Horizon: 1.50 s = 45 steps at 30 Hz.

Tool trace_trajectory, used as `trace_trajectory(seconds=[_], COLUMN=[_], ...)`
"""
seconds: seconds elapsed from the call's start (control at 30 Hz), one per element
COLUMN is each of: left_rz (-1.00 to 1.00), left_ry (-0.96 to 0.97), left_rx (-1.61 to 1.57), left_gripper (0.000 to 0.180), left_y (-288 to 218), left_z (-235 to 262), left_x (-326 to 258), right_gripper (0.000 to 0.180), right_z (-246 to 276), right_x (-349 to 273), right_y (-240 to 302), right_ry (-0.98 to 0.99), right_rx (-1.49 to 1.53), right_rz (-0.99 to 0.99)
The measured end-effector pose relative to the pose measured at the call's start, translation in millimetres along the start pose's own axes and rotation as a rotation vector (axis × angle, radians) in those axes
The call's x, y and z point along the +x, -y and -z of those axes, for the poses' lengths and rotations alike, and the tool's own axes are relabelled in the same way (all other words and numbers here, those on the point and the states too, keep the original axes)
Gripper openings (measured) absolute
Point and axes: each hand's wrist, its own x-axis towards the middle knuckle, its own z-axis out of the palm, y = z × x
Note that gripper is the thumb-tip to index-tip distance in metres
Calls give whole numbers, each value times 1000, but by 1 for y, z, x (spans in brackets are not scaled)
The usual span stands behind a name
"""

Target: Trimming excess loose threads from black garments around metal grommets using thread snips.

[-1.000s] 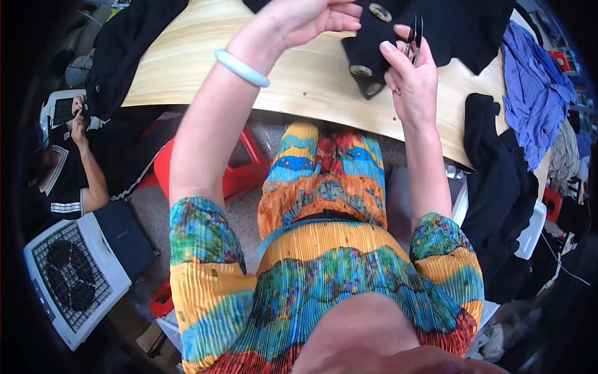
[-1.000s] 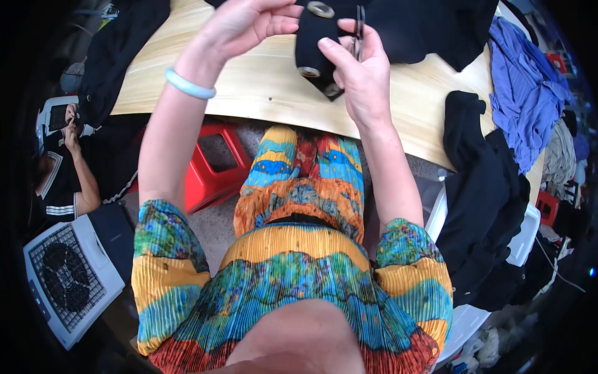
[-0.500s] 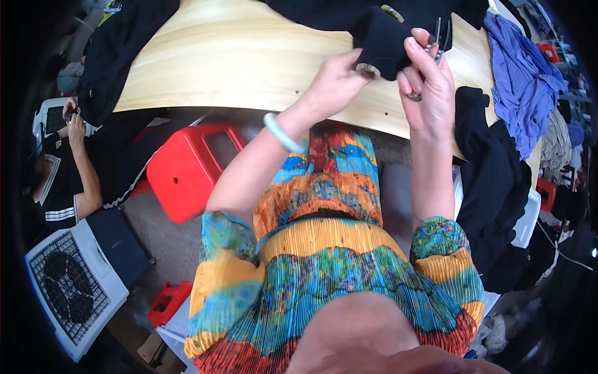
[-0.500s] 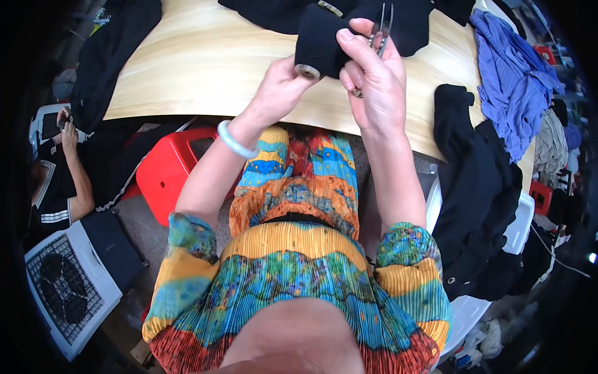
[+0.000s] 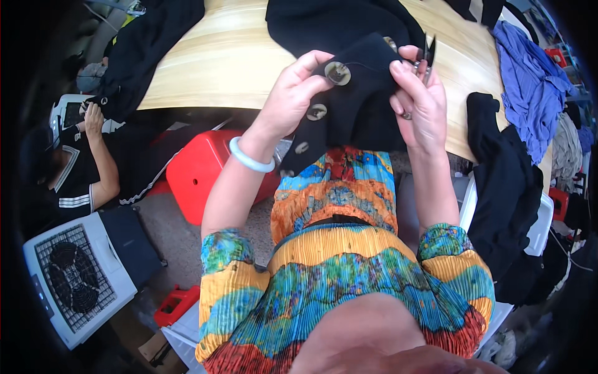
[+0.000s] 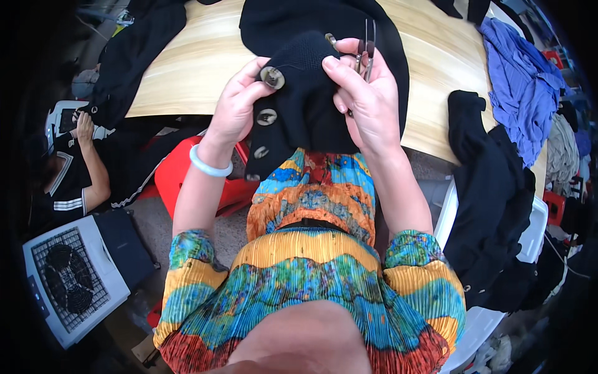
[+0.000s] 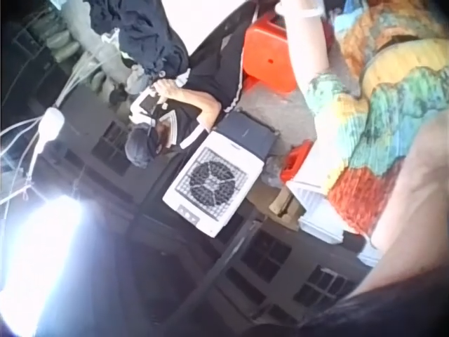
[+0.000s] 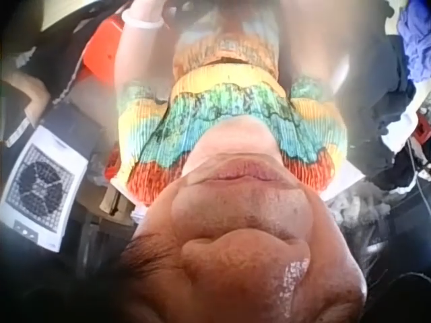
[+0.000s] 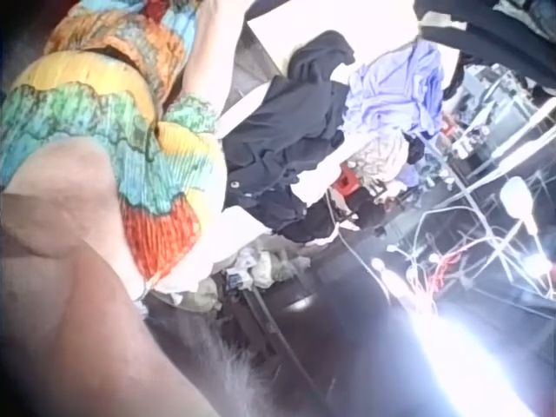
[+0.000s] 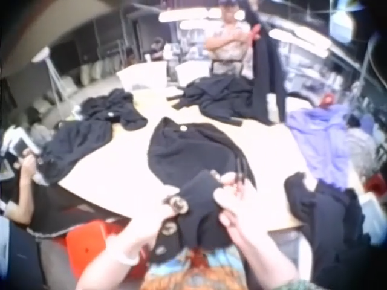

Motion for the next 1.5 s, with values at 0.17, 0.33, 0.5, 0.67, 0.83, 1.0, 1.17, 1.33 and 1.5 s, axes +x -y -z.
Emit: trace_trajectory(seconds=[0.17, 0.33, 0.5, 0.67, 0.83, 1.0, 1.17, 1.33, 1.5], left_rz=[6, 26, 105, -150, -545, -477, -350, -480, -1], left_ry=[-11, 191, 84, -84, -227, -262, -253, -319, -302], left_rx=[62, -121, 229, 224, 826, 748, 693, 734, 277], left_gripper=[20, 20, 22, 30, 20, 13, 11, 9, 11], left_y=[13, -8, 24, 37, 34, 40, 44, 55, 56], left_z=[-6, -6, -1, -11, -22, -25, -23, -14, -11], left_x=[18, 45, 47, 35, 40, 39, 39, 43, 44], right_gripper=[24, 25, 25, 24, 23, 24, 24, 22, 20], right_z=[13, 16, 32, 38, 36, 35, 34, 41, 54], right_x=[16, 24, 31, 33, 33, 31, 31, 38, 44], right_y=[-6, 9, -10, -19, -21, -22, -23, -30, -37], right_ry=[-60, -40, -90, -113, -78, -48, -64, -114, -144], right_rx=[17, 19, -57, -59, -79, -104, -119, -55, -21], right_rz=[25, 108, 44, 1, 6, 29, 34, -2, -37])
